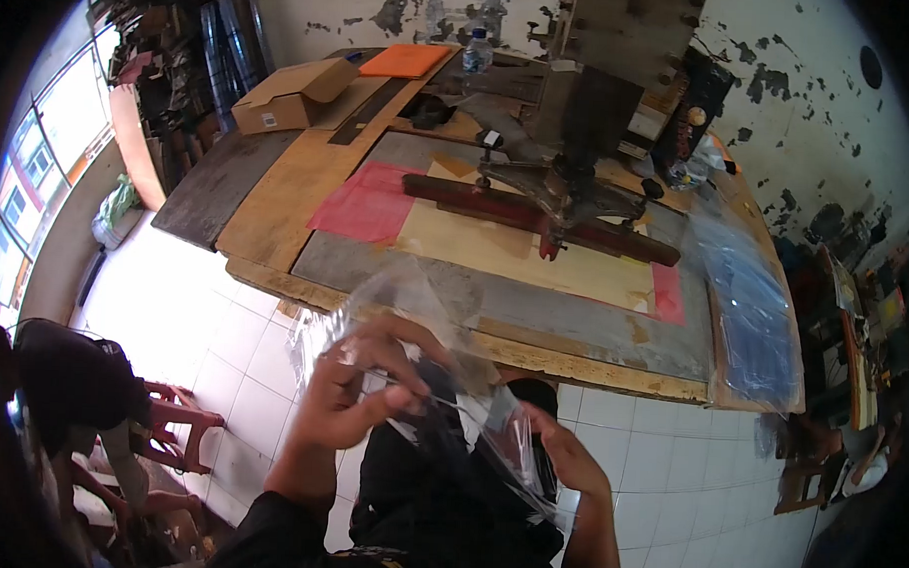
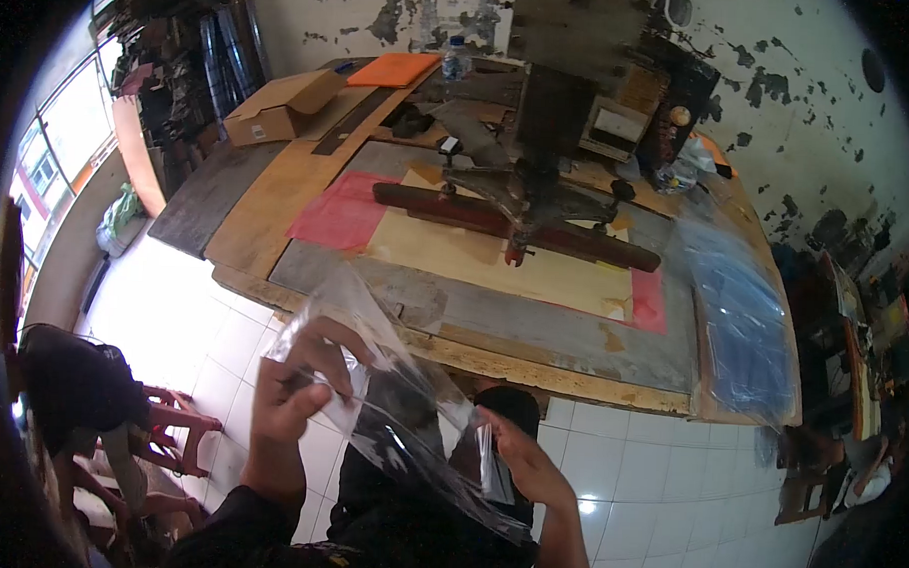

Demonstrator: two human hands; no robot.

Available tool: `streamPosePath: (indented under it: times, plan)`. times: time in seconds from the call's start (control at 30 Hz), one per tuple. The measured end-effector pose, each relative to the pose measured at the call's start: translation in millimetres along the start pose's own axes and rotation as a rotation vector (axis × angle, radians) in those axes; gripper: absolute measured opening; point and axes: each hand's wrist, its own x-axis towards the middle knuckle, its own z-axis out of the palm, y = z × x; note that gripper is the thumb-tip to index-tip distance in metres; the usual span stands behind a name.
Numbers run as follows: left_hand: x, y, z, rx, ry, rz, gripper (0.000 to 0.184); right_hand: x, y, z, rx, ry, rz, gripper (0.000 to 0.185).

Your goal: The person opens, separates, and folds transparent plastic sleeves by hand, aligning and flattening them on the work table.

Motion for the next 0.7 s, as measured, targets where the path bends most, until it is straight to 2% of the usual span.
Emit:
streamPosePath:
  times: [0.03,0.1,0.13,0.17,0.23,0.3,0.37,0.43,0.53,0.7]
  plan:
    - [1.2,-2.5,-9.3,0.037,-0.008,0.117,0.021,5.0,13.9,5.6,0.086,-0.007,0.056,0.062]
    - [4.7,5.3,-24.9,0.194,0.038,0.186,0.024,2.1,35.3,6.0,0.234,-0.156,0.273,0.041]
    - [5.8,12.6,-33.8,0.262,0.037,0.148,0.025,-3.0,42.2,6.1,0.185,-0.1,0.215,0.02]
    - [4.7,18.7,-42.1,0.33,0.037,0.106,0.026,-6.9,44.1,-0.1,0.183,-0.115,0.214,0.02]
    - [-2.2,23.7,-62.5,0.351,0.023,-0.017,0.018,-18.8,35.9,-15.5,0.267,0.142,0.063,0.012]
    - [-11.6,33.2,-72.9,0.329,0.035,-0.303,0.014,-31.9,6.5,-35.6,0.234,0.304,-0.06,0.019]
    - [-9.7,30.9,-71.2,0.295,0.058,-0.261,0.014,-43.3,-13.8,-45.1,0.326,0.378,-0.162,0.024]
    - [-7.2,22.0,-66.2,0.255,0.077,-0.216,0.015,-55.8,-18.3,-53.5,0.362,0.379,-0.157,0.024]
    - [-4.1,7.4,-59.2,0.013,0.169,-0.179,0.018,-67.1,-27.8,-55.9,0.3,0.423,-0.151,0.03]
    - [5.3,-1.4,-30.0,0.138,0.337,-0.277,0.017,-85.7,-28.5,-49.0,0.252,0.475,-0.064,0.029]
